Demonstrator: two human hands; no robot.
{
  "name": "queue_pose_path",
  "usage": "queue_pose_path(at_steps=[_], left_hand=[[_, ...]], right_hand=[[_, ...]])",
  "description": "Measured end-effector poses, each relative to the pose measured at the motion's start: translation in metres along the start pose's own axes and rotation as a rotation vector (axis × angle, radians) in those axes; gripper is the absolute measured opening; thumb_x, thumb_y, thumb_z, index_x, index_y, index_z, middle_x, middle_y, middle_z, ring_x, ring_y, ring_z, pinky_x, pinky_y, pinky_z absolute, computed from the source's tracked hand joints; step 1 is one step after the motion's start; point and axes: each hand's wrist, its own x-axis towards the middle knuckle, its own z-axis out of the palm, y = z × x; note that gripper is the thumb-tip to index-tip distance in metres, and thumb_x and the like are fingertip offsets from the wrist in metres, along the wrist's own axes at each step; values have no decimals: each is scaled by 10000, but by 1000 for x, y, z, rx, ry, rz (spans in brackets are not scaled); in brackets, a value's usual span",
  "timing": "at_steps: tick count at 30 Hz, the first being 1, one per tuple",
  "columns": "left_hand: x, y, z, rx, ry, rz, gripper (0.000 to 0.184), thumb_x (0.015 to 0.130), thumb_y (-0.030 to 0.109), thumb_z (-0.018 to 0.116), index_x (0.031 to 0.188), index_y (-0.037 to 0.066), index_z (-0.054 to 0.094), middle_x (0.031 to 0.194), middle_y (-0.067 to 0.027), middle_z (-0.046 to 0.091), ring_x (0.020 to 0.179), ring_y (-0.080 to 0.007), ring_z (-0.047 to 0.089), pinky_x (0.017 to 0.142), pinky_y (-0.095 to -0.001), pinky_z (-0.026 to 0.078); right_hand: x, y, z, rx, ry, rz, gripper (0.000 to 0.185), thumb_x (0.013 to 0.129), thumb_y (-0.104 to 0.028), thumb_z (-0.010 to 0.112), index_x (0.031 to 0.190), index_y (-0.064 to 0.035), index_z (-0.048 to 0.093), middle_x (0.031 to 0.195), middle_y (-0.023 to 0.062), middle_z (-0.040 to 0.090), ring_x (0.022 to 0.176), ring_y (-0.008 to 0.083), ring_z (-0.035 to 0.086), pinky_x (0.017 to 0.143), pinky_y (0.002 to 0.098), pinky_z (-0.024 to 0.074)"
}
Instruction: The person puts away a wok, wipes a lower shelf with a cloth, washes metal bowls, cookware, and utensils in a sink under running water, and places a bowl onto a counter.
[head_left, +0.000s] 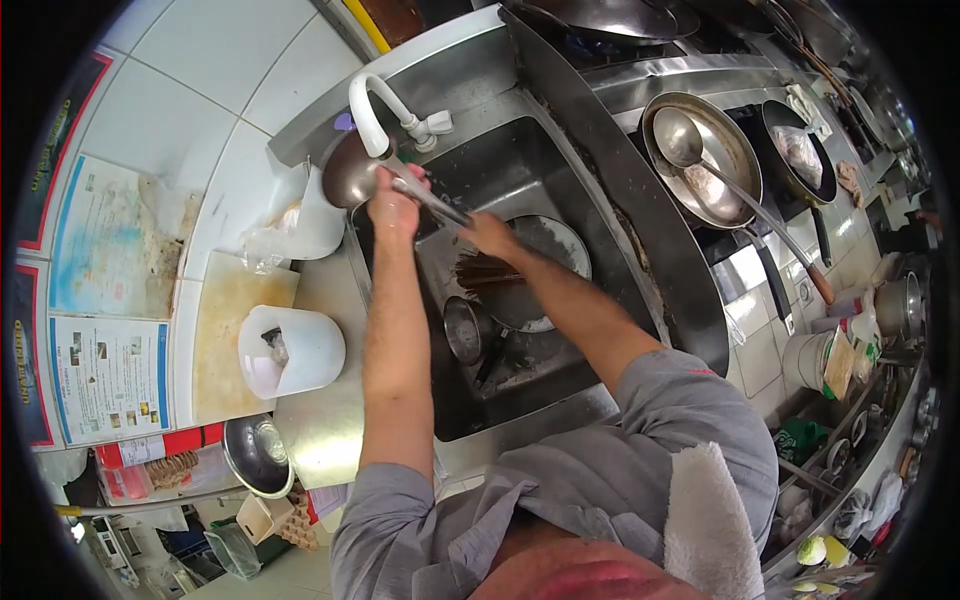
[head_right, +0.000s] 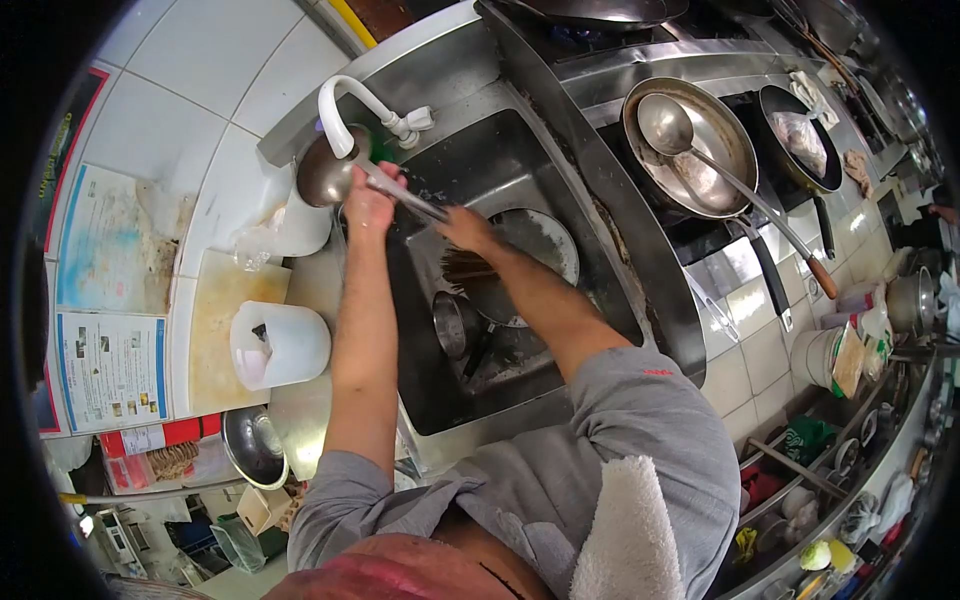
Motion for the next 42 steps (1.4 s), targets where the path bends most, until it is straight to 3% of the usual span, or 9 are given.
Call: queue_pose_path(at_steps=[10, 12, 14, 22, 27, 29, 33, 36, 42], left_hand=[[8, 1, -51, -279, -119, -53, 296, 939, 337, 400, 782, 100, 486, 666, -1, 497, 543, -114, 437, 568, -294, 392], [-4, -21, -45, -342, -46, -156, 318, 952, 335, 349, 816, 78, 478, 634, 11, 460, 528, -106, 423, 570, -300, 394], [-6, -56, -51, -197, -142, -261, 338, 943, 357, 360, 841, 56, 477, 712, -54, 519, 633, -188, 495, 601, -335, 421], [-2, -71, -31, 153, -212, -301, 298, 903, 239, 463, 1099, 14, 464, 1140, -146, 530, 1030, -290, 529, 888, -438, 429], [6, -102, -111, 1048, -336, 64, 359, 820, 27, 438, 1171, -17, 495, 1100, -160, 581, 999, -258, 564, 880, -332, 425], [11, -133, -176, 1595, -415, 291, 370, 763, 71, 518, 1115, 151, 601, 985, -94, 642, 964, -248, 590, 866, -303, 443], [-87, -131, -190, 2106, -525, -30, 586, 714, 73, 618, 1245, 279, 479, 1337, -35, 409, 1258, -292, 329, 1007, -537, 276], [-122, -140, -191, 2054, -482, -17, 582, 710, 79, 631, 1228, 289, 472, 1425, -1, 259, 1319, -307, 184, 1010, -617, 185], [-99, -107, -183, 2151, -649, 352, 252, 688, 139, 661, 902, 128, 528, 1097, -27, 493, 1143, -257, 400, 975, -535, 275]], right_hand=[[-167, 6, -79, 258, -460, 288, 379, 715, -171, 709, 1021, -13, 551, 530, 37, 514, 461, 125, 483, 461, 294, 422], [-209, -23, -107, 224, -376, 295, 356, 733, -173, 688, 1018, -20, 539, 577, 70, 565, 523, 193, 564, 504, 343, 457], [-252, -51, -123, -495, 47, 113, 340, 734, -193, 670, 999, -37, 525, 683, 132, 611, 651, 289, 623, 581, 411, 478], [-371, -105, -140, -641, 328, 465, 327, 727, -179, 645, 1013, -84, 516, 858, 125, 632, 806, 323, 615, 692, 440, 474], [-412, -135, -162, -344, 490, 475, 366, 714, -138, 688, 1047, -73, 550, 888, 122, 640, 792, 279, 625, 694, 333, 480], [-429, -127, -175, -183, 643, 383, 437, 727, -108, 706, 1105, 0, 516, 863, 128, 638, 754, 144, 585, 673, 282, 458], [-435, -144, -217, -112, 753, 474, 444, 744, -117, 678, 1133, 10, 503, 709, 49, 532, 470, 72, 431, 407, 223, 333], [-424, -127, -254, -197, 665, 553, 378, 764, -170, 641, 1069, 20, 524, 588, 24, 481, 411, 88, 415, 393, 234, 333], [-383, -48, -291, -10, 469, 618, 344, 749, -193, 639, 983, 29, 519, 582, 33, 481, 393, 110, 449, 345, 250, 354]])
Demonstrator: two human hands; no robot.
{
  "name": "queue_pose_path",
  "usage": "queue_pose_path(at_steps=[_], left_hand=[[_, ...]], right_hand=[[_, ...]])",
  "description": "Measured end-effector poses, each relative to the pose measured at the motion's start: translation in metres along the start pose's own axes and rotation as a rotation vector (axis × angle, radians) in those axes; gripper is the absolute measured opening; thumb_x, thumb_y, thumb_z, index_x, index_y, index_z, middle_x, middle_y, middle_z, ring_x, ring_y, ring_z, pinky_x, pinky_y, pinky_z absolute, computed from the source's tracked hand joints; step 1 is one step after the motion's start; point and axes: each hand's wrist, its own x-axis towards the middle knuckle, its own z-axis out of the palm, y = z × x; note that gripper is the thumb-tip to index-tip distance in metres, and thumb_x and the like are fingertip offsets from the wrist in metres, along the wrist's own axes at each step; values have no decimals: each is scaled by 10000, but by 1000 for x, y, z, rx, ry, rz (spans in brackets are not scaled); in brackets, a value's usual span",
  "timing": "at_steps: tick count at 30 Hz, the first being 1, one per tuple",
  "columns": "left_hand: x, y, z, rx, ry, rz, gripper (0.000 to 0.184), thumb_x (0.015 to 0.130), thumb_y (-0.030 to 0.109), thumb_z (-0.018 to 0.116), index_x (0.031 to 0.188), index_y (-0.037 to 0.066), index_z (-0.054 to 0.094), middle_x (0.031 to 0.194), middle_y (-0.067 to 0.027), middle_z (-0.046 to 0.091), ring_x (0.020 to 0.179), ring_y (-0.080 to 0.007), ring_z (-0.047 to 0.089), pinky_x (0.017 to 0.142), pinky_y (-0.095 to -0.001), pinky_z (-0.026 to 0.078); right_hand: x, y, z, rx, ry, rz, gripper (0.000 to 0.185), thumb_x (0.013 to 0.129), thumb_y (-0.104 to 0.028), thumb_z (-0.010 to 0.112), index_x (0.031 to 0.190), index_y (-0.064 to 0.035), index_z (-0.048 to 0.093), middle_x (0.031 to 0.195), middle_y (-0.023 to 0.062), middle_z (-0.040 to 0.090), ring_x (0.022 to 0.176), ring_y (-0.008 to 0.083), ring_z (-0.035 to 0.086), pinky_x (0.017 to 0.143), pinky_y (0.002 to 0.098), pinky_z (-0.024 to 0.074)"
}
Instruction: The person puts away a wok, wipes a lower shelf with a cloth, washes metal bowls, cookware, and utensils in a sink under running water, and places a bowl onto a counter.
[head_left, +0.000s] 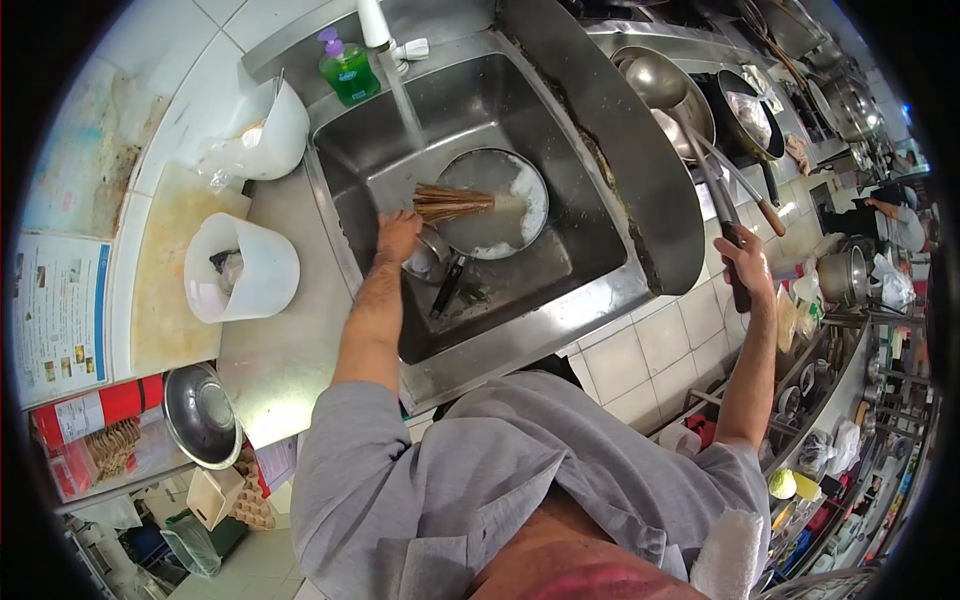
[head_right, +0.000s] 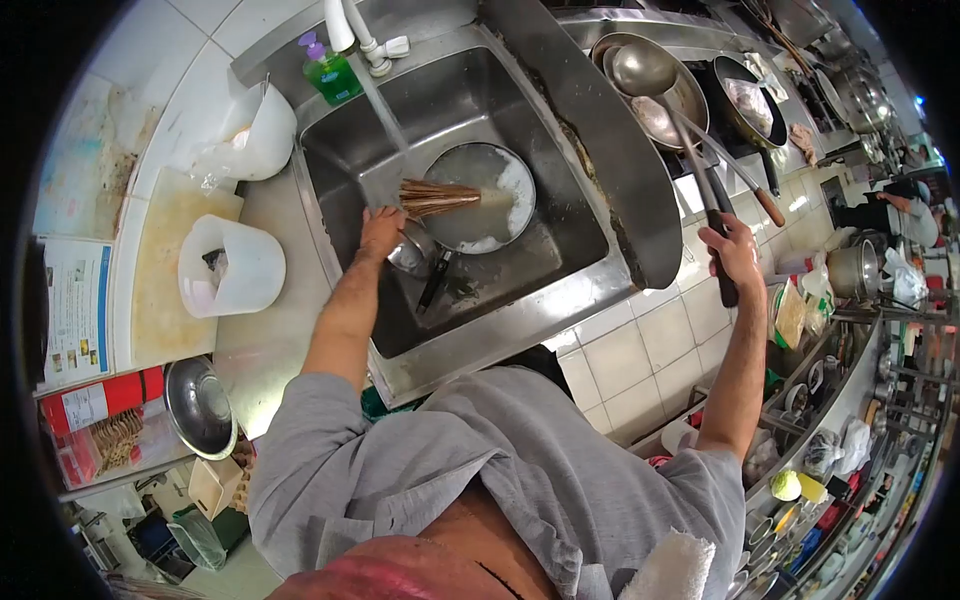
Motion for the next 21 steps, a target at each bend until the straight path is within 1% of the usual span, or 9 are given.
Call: queue_pose_path(at_steps=[3, 5, 8, 10, 12, 13, 16, 18, 21], left_hand=[[12, -15, -33, -120, 160, 36, 222, 710, 156, 643, 880, 91, 517, 1014, -60, 520, 1044, -294, 476, 906, -464, 367], [31, -11, -65, -198, 244, 19, 220, 734, 172, 629, 906, 89, 520, 1036, -70, 525, 1012, -315, 501, 873, -428, 404], [55, -3, -110, -174, 439, -185, 217, 764, 160, 596, 930, 68, 490, 969, -120, 560, 903, -360, 551, 769, -423, 444], [79, -13, -121, -417, 578, -434, 219, 778, 108, 551, 972, 82, 454, 926, -157, 589, 875, -372, 572, 741, -464, 439], [91, -4, -135, -485, 582, -512, 262, 767, 54, 506, 1011, 99, 424, 926, -185, 598, 925, -375, 563, 768, -458, 434], [98, -1, -136, -529, 596, -558, 274, 760, 49, 510, 1014, 106, 423, 934, -184, 597, 928, -378, 562, 780, -455, 432], [111, 14, -147, -600, 584, -644, 296, 752, 51, 527, 1025, 109, 427, 948, -186, 593, 936, -382, 559, 812, -446, 424], [120, 21, -150, -623, 572, -609, 296, 758, 52, 521, 1033, 89, 419, 966, -193, 590, 944, -377, 560, 815, -440, 426], [123, 31, -161, -525, 534, -531, 365, 759, 48, 514, 1105, 48, 395, 992, -229, 586, 956, -391, 556, 826, -459, 431]], right_hand=[[35, 13, 1, 129, -148, 55, 286, 767, -220, 632, 910, 9, 535, 572, 46, 505, 404, 121, 476, 355, 259, 374], [71, 47, -1, -137, -202, -93, 340, 753, -250, 653, 904, 32, 539, 570, 62, 524, 444, 138, 503, 375, 274, 397], [86, 52, 0, -301, -192, -86, 402, 743, -269, 667, 938, 56, 531, 598, 91, 558, 494, 154, 526, 396, 293, 415], [81, 34, -3, -248, -169, -23, 516, 744, -263, 674, 1132, 35, 508, 715, 153, 607, 577, 197, 578, 493, 326, 469], [81, 23, -11, -468, 73, -340, 571, 746, -264, 680, 1205, 8, 476, 831, 180, 616, 702, 249, 605, 637, 355, 482], [66, 9, -14, -366, 245, -254, 558, 755, -251, 675, 1213, -2, 475, 933, 193, 607, 803, 282, 596, 732, 373, 457], [-19, -105, 17, 48, 527, -532, 390, 809, -168, 626, 1160, -30, 529, 912, 100, 597, 787, 147, 575, 714, 296, 464], [-45, -139, 66, 312, 433, -674, 236, 810, -108, 602, 1032, -29, 592, 867, 74, 602, 770, 133, 568, 688, 272, 459], [-6, -139, 167, 517, -159, -577, 254, 833, -132, 593, 1066, -37, 556, 861, 35, 598, 737, 114, 556, 641, 249, 449]])
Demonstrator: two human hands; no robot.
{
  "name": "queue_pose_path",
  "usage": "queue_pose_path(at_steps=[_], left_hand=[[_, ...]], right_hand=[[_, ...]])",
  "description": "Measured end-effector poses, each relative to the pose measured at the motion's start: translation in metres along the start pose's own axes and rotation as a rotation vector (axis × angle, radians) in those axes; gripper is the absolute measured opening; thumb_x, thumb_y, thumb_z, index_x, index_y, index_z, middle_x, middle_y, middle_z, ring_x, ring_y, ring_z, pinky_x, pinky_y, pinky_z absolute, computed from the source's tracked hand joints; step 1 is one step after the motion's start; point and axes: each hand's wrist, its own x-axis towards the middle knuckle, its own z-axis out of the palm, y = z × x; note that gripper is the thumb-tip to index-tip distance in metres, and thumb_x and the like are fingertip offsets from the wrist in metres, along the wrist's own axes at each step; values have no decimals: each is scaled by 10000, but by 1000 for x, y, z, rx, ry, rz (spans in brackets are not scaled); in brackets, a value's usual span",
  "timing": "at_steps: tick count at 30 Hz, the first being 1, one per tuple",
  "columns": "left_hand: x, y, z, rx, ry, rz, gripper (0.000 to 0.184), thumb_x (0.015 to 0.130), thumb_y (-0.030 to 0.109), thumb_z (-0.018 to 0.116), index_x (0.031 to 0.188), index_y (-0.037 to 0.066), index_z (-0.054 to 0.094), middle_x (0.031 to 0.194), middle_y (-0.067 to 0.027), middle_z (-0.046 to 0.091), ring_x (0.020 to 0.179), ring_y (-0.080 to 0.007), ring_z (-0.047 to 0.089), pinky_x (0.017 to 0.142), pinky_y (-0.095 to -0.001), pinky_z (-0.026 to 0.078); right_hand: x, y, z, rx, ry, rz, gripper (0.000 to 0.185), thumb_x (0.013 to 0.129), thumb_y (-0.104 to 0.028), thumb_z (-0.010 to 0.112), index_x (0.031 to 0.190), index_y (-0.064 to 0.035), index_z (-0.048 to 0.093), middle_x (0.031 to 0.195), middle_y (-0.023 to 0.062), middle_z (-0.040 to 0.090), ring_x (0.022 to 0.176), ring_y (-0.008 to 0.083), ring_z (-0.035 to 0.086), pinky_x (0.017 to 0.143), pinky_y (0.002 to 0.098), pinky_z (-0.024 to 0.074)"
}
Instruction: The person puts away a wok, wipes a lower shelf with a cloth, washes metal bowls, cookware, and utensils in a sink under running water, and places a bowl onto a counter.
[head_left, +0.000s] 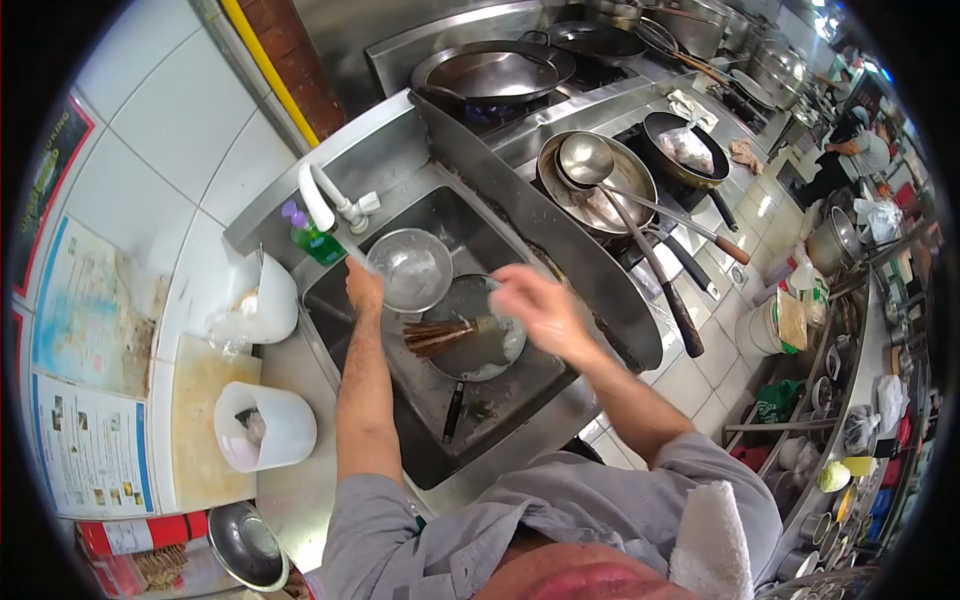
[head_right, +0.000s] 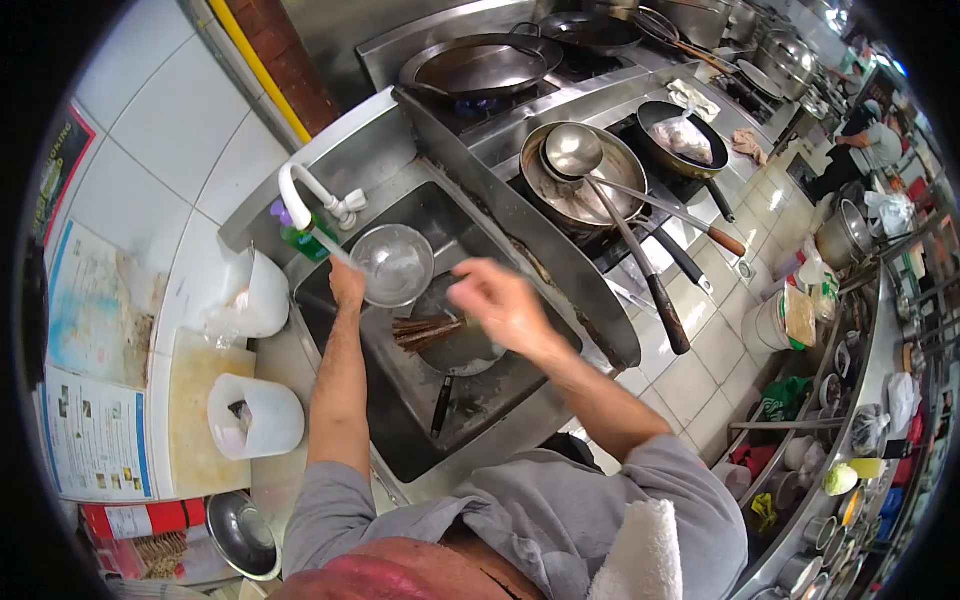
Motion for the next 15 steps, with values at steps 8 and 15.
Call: queue_pose_path(at_steps=[8, 15], left_hand=[[-1, 3, -23, 120, -23, 201, 378, 759, 41, 511, 1115, 0, 392, 906, -247, 608, 892, -417, 571, 771, -488, 448], [-1, 12, -33, -94, -3, 400, 229, 757, 29, 574, 956, -14, 469, 928, -193, 574, 846, -346, 565, 746, -405, 438]], right_hand=[[104, 200, 143, 1190, -279, 875, 744, 822, -669, 337, 1357, -154, 285, 1356, 122, 350, 1193, 311, 392, 916, 565, 341], [112, 187, 161, 1702, -236, 740, 871, 760, -761, 180, 1365, -143, 283, 1414, 87, 288, 1288, 302, 274, 1013, 569, 187]])
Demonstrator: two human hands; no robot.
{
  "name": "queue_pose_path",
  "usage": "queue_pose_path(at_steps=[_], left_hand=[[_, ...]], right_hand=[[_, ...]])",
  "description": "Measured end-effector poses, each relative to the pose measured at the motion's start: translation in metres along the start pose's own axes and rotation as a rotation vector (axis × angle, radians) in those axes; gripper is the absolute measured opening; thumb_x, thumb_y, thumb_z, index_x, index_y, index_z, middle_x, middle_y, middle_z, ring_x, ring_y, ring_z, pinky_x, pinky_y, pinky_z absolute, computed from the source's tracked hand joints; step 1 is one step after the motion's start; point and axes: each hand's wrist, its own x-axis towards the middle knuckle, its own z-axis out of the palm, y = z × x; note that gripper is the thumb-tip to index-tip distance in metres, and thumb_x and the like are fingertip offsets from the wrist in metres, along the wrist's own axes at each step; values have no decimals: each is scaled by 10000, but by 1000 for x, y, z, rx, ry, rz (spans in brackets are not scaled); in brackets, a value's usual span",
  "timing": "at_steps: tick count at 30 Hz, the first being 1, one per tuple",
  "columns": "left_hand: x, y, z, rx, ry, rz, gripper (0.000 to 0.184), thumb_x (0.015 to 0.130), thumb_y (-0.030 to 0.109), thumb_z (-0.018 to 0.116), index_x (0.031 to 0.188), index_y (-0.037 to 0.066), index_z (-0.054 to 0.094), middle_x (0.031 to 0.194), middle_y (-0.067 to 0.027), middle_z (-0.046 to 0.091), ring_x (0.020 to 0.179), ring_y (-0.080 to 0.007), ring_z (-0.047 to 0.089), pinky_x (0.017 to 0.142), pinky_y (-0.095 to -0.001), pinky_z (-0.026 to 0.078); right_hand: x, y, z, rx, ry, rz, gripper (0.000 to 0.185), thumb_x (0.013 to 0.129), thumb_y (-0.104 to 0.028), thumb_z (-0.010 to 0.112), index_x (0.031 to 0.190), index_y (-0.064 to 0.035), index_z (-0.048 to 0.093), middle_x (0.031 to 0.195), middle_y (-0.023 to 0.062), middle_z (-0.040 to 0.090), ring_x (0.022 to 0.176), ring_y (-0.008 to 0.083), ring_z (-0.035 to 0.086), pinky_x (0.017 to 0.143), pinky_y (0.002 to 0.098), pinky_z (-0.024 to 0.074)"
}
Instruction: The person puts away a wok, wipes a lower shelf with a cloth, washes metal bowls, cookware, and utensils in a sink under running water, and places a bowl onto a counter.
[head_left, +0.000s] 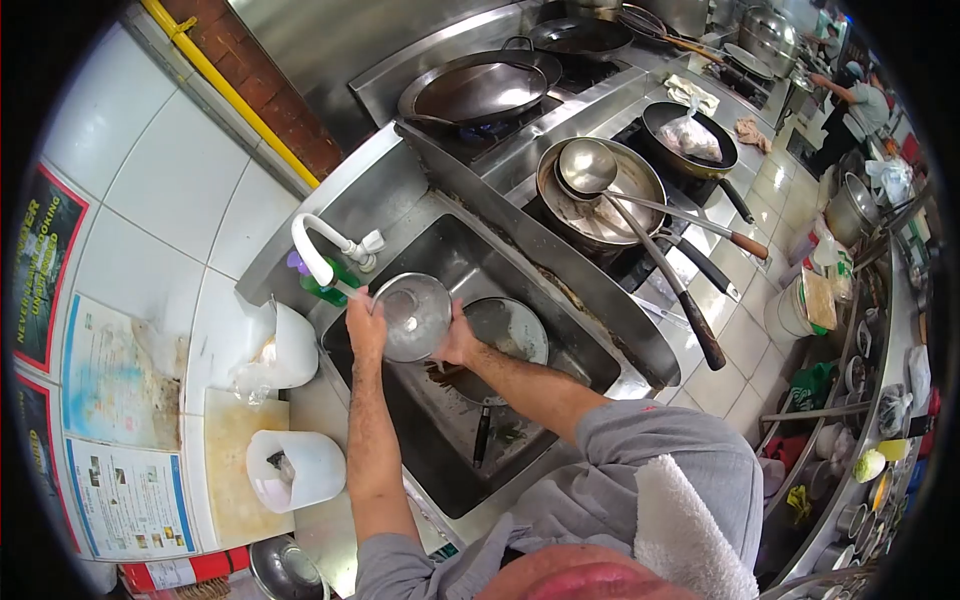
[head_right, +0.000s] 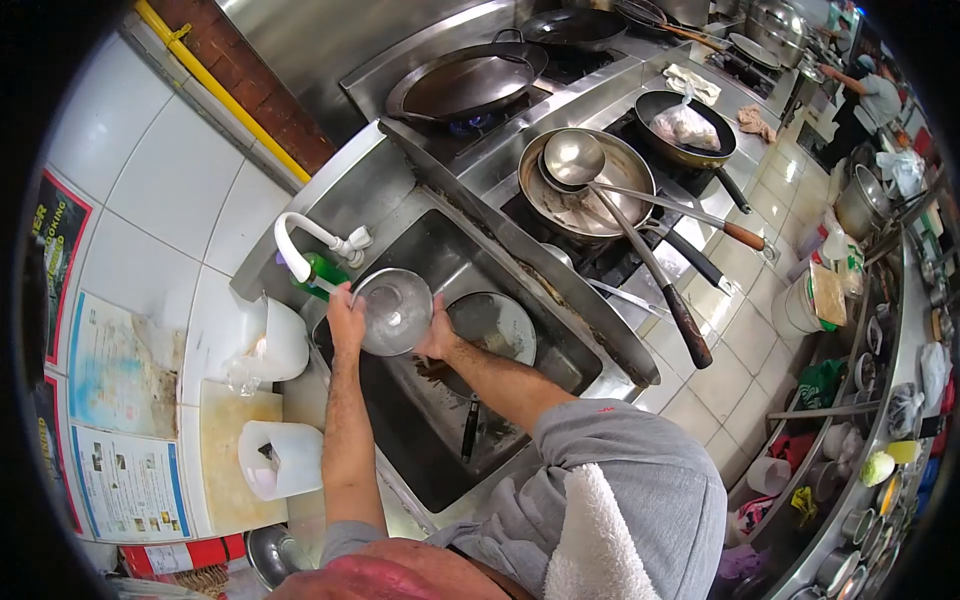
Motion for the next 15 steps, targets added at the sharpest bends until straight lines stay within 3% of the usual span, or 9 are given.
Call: queue_pose_path(at_steps=[5, 9, 11, 12, 15], left_hand=[[0, 26, 8, -9, 17, 277, 269, 756, -6, 585, 1008, -25, 494, 1025, -139, 501, 848, -282, 519, 746, -351, 424], [-1, 24, 9, -22, -16, 267, 211, 781, 40, 580, 969, -24, 508, 971, -151, 535, 798, -262, 540, 720, -339, 429], [2, 7, 15, -177, 25, 44, 185, 804, 81, 570, 950, -24, 525, 878, -125, 578, 729, -214, 549, 684, -326, 435], [3, -2, 18, -176, 21, 43, 185, 804, 81, 570, 950, -24, 525, 878, -125, 578, 729, -214, 549, 684, -326, 435], [-3, -35, 26, -724, 132, -530, 183, 819, 68, 547, 982, -15, 551, 848, -73, 594, 766, -167, 555, 678, -307, 441]], right_hand=[[0, -7, -7, -105, 126, -43, 862, 771, -756, 151, 1363, -145, 285, 1388, 106, 322, 1273, 324, 299, 983, 614, 203], [-6, -18, -13, -258, 170, -73, 818, 791, -736, 195, 1353, -151, 301, 1373, 112, 341, 1266, 337, 308, 966, 608, 245], [0, -26, -28, -301, 142, -67, 797, 803, -721, 207, 1350, -150, 303, 1369, 114, 343, 1253, 338, 327, 943, 606, 281], [3, -30, -31, -348, 112, -63, 776, 814, -707, 219, 1348, -149, 305, 1366, 116, 346, 1240, 340, 346, 921, 604, 317], [10, -42, -26, -610, 218, -2, 807, 791, -733, 244, 1344, -147, 309, 1351, 131, 358, 1195, 342, 401, 871, 600, 374]])
